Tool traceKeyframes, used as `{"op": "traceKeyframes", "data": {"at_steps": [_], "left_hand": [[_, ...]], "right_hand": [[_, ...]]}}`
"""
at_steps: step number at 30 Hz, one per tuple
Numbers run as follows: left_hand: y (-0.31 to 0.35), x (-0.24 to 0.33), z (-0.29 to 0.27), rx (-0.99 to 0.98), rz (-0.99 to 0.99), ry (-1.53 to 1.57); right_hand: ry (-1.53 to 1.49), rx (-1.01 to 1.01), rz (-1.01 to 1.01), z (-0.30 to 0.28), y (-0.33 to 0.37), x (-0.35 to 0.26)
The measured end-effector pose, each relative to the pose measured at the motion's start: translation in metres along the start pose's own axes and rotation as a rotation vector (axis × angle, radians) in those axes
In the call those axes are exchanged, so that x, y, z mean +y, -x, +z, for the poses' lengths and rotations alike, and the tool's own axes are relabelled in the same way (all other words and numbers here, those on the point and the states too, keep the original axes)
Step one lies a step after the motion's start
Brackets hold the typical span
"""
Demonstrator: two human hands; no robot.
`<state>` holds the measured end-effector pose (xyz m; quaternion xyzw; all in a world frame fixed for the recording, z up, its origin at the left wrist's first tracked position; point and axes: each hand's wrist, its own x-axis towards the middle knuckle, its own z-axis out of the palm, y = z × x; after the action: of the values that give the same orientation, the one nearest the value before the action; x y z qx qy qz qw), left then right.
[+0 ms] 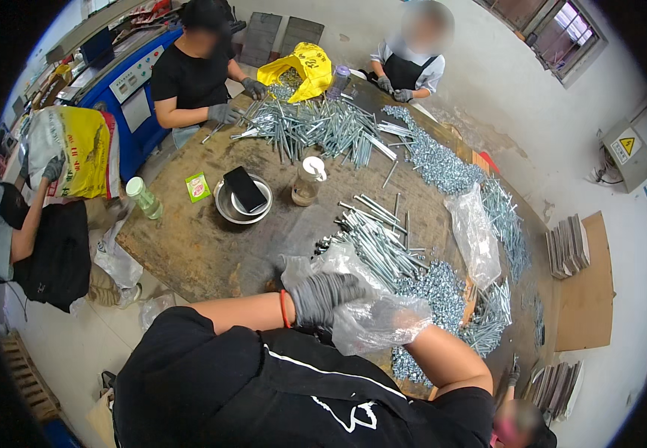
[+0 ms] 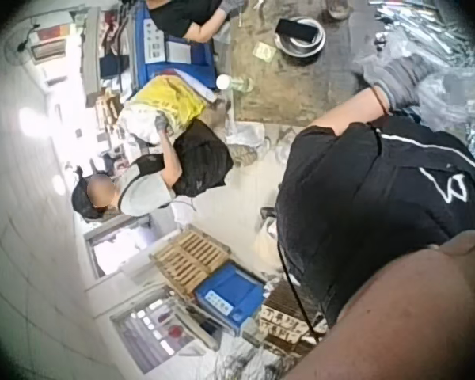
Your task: The person repeatedly picks up bolts and nuts from a table and screws them together by hand. They place the assembled fasteners into a pile on the table. At one point, they open a plastic bag and pour additional bolts onto the table before resuming assembly.
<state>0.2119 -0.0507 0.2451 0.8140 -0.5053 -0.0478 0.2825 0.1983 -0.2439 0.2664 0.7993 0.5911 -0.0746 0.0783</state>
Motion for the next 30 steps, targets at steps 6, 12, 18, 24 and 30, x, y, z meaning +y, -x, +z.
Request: {"op": "traceKeyframes", "data": {"at_steps": [6, 12, 18, 24, 30], "left_hand": [[-0.001, -0.003, 0.035, 0.077, 0.032, 0.033], [0.011, -0.012, 0.035, 0.140, -0.048, 0.092], [0.040, -0.035, 0.027, 0.432, -0.105, 0.165], [0.111, -0.063, 0.016, 0.460, -0.241, 0.518], [0.256, -0.097, 0.035, 0.263, -0.802, 1.223]], "right_hand": [[-0.743, 0.107, 0.330, -0.007, -0.015, -0.004], [-0.420, 0.008, 0.447, 0.005, -0.008, -0.039], [-1.288, 0.032, 0.582, 0.029, 0.019, -0.006], [-1.732, 0.589, 0.332, 0.002, 0.044, -0.013], [-1.719, 0.564, 0.306, 0.006, 0.004, 0.000]]}}
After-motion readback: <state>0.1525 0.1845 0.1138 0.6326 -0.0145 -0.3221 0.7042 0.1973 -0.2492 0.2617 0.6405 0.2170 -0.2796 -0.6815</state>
